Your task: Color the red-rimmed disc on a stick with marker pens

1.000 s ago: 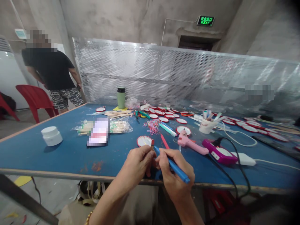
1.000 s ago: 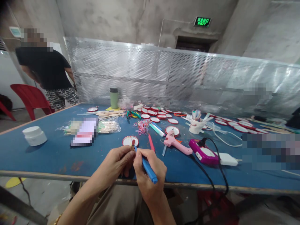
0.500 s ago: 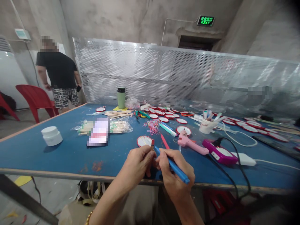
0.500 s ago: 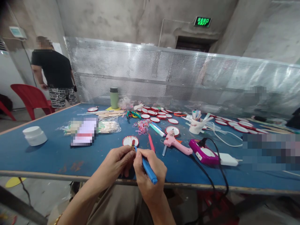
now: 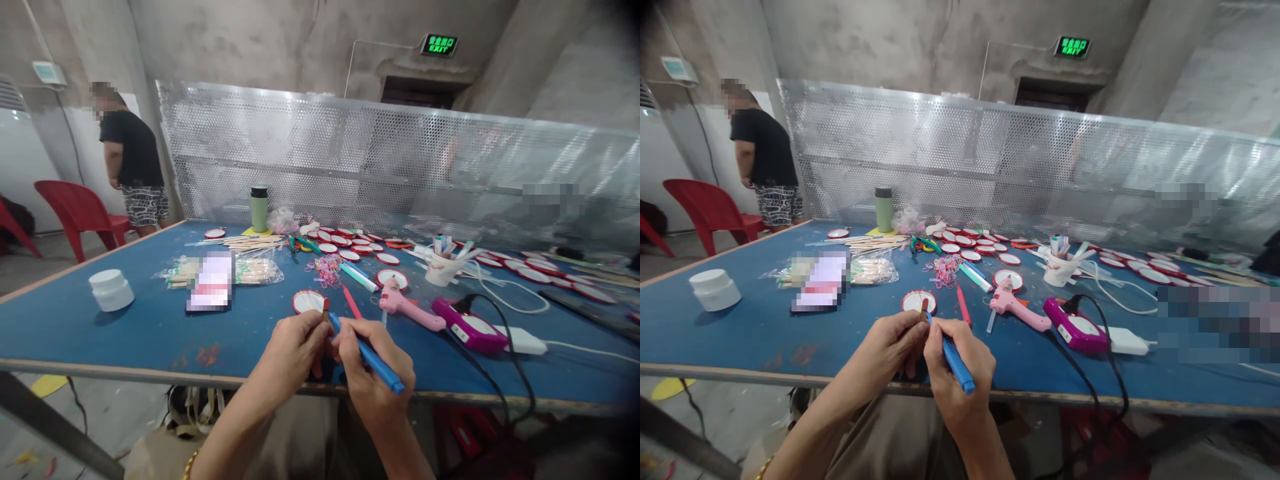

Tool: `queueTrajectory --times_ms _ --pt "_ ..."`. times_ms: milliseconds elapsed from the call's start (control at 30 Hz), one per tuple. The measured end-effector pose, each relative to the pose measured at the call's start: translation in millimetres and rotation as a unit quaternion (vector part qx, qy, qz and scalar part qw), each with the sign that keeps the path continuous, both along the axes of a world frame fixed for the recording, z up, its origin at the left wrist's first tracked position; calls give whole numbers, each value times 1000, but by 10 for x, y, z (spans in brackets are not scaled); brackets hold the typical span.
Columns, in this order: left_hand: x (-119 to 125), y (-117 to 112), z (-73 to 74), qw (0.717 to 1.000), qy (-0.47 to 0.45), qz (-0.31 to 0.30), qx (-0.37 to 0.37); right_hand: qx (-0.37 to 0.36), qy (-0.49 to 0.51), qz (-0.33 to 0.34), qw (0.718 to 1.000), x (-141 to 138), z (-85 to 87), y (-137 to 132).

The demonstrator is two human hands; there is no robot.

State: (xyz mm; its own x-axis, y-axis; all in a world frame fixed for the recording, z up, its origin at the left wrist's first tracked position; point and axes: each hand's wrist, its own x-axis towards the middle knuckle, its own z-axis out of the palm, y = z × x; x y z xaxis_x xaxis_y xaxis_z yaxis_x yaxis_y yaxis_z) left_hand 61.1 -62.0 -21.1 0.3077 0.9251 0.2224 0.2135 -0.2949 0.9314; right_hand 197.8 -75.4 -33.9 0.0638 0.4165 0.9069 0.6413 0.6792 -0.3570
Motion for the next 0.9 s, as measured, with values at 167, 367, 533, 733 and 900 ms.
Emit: queueTrajectory --times_ms 167,367,533,733,900 --pt "-2 0 -9 1000 10 8 4 7 -17 23 1000 -1 14 -8" --pt "-5 10 -28 1000 16 13 11 -3 -17 41 999 -5 16 3" --pt "-5 7 -32 1000 18 9 9 3 -11 18 1000 -4 2 11" --pt "-5 12 -28 1000 15 8 7 6 -8 15 1000 -4 10 -3" --pt "-6 10 -33 1000 21 12 11 0 -14 29 999 -2 9 1"
